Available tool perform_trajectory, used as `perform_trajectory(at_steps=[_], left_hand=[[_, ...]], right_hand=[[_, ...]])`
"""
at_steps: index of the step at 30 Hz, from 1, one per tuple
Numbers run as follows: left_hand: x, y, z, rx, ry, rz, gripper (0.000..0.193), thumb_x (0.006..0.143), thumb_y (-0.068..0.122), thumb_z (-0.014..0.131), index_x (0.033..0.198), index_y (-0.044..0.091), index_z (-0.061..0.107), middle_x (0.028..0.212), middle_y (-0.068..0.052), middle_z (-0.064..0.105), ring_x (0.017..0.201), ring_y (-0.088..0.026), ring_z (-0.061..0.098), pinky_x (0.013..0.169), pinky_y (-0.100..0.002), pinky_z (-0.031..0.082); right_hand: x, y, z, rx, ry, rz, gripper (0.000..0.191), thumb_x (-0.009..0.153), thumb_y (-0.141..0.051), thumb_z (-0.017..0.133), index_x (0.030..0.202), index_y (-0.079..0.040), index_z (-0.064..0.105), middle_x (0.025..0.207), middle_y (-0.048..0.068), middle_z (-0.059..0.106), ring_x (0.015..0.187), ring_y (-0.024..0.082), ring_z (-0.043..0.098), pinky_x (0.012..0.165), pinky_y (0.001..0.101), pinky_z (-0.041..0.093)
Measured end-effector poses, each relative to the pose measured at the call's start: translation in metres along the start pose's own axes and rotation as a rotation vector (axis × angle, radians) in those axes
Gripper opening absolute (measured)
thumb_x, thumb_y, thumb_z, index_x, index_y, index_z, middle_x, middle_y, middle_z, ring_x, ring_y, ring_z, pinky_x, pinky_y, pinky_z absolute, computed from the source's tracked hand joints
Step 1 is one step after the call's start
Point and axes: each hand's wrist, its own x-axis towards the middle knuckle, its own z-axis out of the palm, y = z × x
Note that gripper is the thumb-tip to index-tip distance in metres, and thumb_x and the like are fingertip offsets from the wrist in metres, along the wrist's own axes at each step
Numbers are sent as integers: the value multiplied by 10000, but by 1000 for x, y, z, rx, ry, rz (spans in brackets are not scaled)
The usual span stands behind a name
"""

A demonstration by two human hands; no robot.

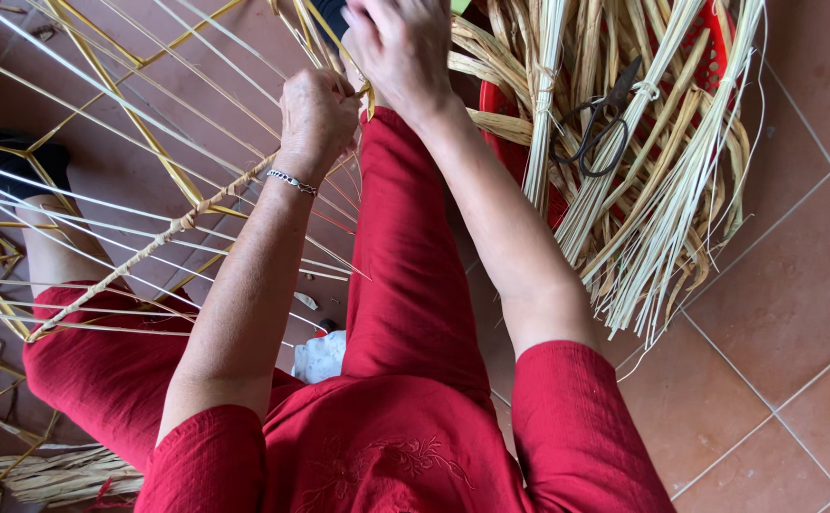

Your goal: The person sits on the floor weaving thin palm leaf strips onto a yellow bamboo frame, twisting and tying strips around the frame bars and pulling them tight. They select strips from a pile, bend them, and attach them across the frame to build up a woven lattice.

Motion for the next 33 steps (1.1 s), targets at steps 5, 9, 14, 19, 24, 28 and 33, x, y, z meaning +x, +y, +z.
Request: perform_trajectory(at_steps=[5, 9, 14, 19, 24, 28, 33], left_hand=[[-1, 11, 0, 22, -41, -82, 115, 897, 113, 758, 884, 5, 719, 710, -103, 697, 487, -203, 722, 430, -314, 601], [-2, 12, 2, -45, -94, -104, 181, 907, 97, 760, 955, -30, 640, 698, -79, 673, 463, -207, 699, 389, -328, 568], [5, -4, 6, -270, -129, -48, 303, 867, -15, 720, 1125, -3, 562, 805, -63, 687, 464, -134, 648, 330, -301, 526], [5, -12, 8, -241, -96, 0, 339, 818, -31, 764, 1099, -26, 576, 865, -87, 696, 495, -117, 635, 320, -294, 493], [1, -2, 3, -204, -63, -33, 332, 834, 11, 770, 1098, 1, 568, 775, -75, 702, 465, -122, 654, 313, -293, 518], [-2, 6, 1, -205, 1, -29, 163, 870, 41, 770, 944, -29, 643, 742, -90, 710, 457, -137, 669, 323, -292, 534], [-5, 9, 2, -225, 32, -51, 77, 878, 56, 741, 880, -9, 698, 746, -71, 748, 454, -143, 685, 328, -289, 545]], right_hand=[[-70, -9, -29, 149, -75, 269, 126, 873, -62, 774, 956, -110, 692, 918, 19, 686, 886, 238, 640, 798, 373, 538], [-105, -14, -23, 333, -191, 426, 218, 860, -72, 789, 1062, -87, 707, 999, 6, 657, 828, 148, 665, 768, 304, 573], [-116, -8, -8, 503, -230, 543, 306, 836, -77, 829, 1124, -55, 725, 991, -7, 629, 720, 76, 556, 660, 230, 524], [-113, -7, -2, 568, -148, 578, 254, 852, -150, 856, 1073, -67, 759, 947, -14, 642, 633, 33, 463, 592, 196, 453], [-107, -3, -5, 548, -250, 492, 173, 921, -143, 847, 948, -39, 712, 917, 3, 641, 712, 53, 569, 650, 226, 492], [-101, 2, -8, 573, -168, 430, 158, 857, -82, 779, 876, -5, 642, 1027, 40, 702, 723, 90, 609, 645, 235, 515], [-97, 2, -15, 1017, -295, 874, 208, 893, -132, 801, 958, -8, 648, 799, 1, 703, 702, 51, 630, 653, 227, 545]])
